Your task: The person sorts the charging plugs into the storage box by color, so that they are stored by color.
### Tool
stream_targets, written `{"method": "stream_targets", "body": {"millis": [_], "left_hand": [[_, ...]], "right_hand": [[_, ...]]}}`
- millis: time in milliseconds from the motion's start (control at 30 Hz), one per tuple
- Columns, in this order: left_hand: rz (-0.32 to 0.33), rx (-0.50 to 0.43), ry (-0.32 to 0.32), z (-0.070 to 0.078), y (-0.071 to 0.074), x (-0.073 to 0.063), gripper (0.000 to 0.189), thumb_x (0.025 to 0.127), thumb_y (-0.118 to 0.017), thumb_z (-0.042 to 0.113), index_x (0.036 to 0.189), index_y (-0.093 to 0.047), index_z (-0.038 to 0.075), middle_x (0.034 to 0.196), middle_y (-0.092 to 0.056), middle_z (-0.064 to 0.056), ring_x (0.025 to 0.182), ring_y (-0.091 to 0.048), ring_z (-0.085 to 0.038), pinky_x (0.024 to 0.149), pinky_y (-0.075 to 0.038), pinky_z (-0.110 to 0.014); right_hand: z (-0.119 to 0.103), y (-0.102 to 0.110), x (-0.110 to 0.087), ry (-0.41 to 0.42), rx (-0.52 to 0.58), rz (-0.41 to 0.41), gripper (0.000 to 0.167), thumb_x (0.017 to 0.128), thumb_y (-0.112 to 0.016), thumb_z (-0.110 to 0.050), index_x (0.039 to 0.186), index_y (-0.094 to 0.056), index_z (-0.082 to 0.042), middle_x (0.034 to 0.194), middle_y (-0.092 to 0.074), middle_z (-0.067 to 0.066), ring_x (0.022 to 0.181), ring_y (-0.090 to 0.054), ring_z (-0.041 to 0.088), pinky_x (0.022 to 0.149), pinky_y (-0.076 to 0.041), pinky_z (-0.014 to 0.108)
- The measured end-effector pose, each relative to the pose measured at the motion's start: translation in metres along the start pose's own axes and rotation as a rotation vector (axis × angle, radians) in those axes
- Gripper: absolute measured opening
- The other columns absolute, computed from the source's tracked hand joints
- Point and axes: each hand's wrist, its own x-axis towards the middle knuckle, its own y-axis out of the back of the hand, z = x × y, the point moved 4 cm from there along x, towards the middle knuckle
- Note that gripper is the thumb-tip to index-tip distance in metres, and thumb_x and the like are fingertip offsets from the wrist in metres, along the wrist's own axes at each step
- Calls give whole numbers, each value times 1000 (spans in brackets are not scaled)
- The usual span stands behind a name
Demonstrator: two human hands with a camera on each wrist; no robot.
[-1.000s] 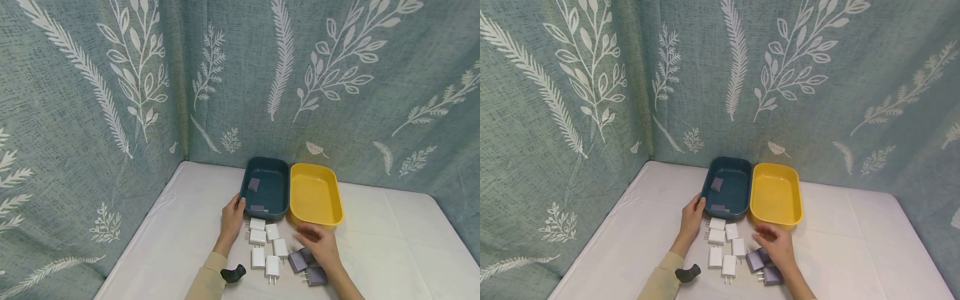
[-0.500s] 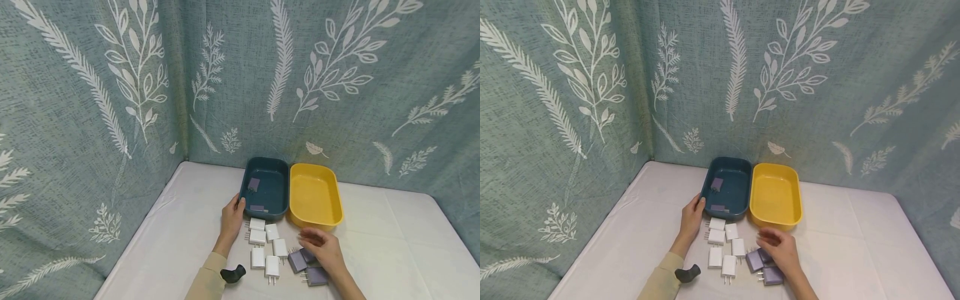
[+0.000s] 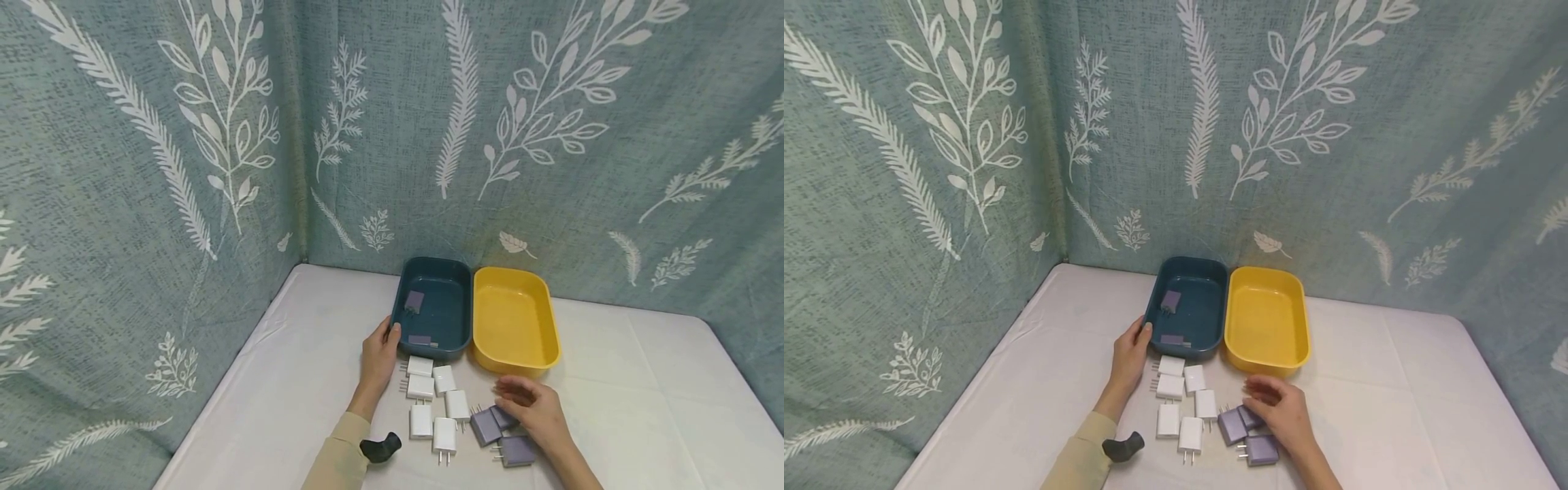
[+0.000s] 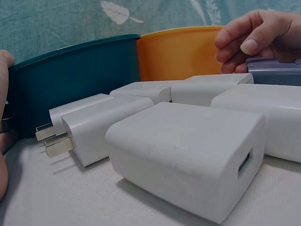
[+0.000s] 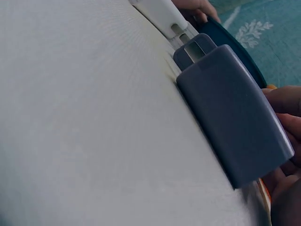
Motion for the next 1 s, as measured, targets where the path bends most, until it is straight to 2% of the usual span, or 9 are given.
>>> {"method": "stream_targets", "body": {"millis": [133,267,600,800,1000], "left_hand": [[-4,-6,7,0,0,0,53,102,-48,39,142,-48,5,143,-54,-13,133,-51,-26,111,-44,-38],[-5,-11,9,0,1,0,53,102,-48,39,142,-48,4,144,-53,-14,134,-51,-26,111,-44,-38],[-7,-7,10,0,0,0,52,102,-48,38,142,-49,5,143,-53,-13,133,-51,-24,110,-45,-36],[-5,3,13,0,0,0,52,102,-48,38,142,-49,5,143,-54,-12,133,-52,-24,110,-45,-36],[0,7,14,-2,1,-1,51,102,-48,38,141,-49,6,143,-54,-12,132,-52,-24,109,-46,-37]], "right_hand": [[2,1,0,-35,-13,-16,39,74,-80,-2,111,-68,-1,108,-73,15,92,-70,6,82,-58,17],[4,3,0,-31,-1,-43,40,75,-79,0,113,-68,1,108,-72,16,93,-70,7,83,-58,17],[8,9,0,10,34,-182,47,76,-77,-1,120,-62,5,116,-69,22,100,-69,7,87,-56,17],[10,14,1,9,26,-256,53,76,-78,-3,125,-59,6,121,-67,23,104,-66,1,93,-50,10],[10,18,0,96,76,-357,57,78,-75,-1,129,-53,12,124,-61,31,110,-64,1,97,-48,9]]}}
